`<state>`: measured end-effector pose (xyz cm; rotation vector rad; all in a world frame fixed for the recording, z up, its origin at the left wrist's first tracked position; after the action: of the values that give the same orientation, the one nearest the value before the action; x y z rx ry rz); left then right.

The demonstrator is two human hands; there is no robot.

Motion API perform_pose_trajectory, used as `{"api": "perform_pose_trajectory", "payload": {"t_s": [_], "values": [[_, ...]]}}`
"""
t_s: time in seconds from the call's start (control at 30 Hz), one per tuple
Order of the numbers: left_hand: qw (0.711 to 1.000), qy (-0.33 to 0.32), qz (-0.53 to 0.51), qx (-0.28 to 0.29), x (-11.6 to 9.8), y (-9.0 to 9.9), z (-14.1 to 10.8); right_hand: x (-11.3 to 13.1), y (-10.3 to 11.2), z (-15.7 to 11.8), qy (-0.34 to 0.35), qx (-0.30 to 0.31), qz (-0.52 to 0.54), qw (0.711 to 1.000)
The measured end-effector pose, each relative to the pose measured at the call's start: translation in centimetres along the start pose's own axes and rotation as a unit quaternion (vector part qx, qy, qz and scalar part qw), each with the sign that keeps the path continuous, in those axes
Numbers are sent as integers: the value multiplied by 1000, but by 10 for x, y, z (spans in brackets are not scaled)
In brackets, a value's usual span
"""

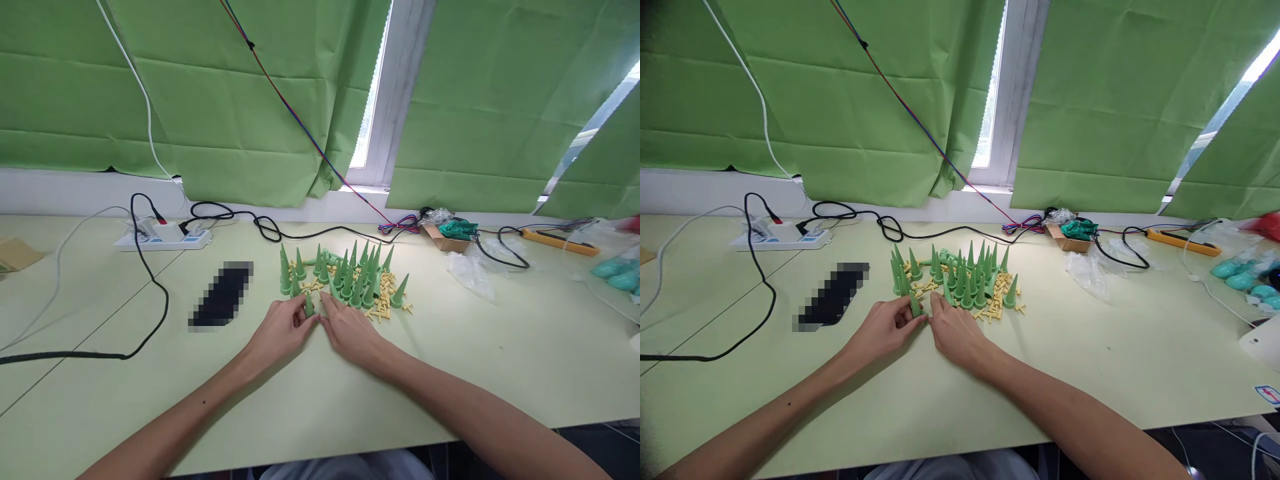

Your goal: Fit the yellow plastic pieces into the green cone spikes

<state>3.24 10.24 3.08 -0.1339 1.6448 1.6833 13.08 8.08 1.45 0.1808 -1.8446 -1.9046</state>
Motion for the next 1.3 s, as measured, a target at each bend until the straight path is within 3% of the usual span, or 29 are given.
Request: {"api": "perform_pose_trajectory", "payload": {"t_s": [0.57, 0.83, 1.1, 1.3], "values": [[1000, -15, -2, -24, -1, 10, 0, -2, 0, 1, 21, -3, -3, 1000], [998, -8, 55, -20, 1, 9, 0, -9, 1, 3, 12, -63, -14, 998], [995, -32, 84, -47, -5, 15, -3, -9, 0, 4, 22, -64, -8, 998], [992, -87, 93, 27, -17, -3, -5, -10, -1, 5, 29, -79, 10, 996]]}}
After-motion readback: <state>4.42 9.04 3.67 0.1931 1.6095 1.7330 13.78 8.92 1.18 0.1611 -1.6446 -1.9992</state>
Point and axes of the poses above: each hand's wrist, its own z-axis towards the middle knuckle, its own y-axis out of the back of the hand, x = y × z, the point moved 10 cm from there along z, towards the middle knuckle, and after that the axes turned 4 degrees about x, right-handed, at the moved point
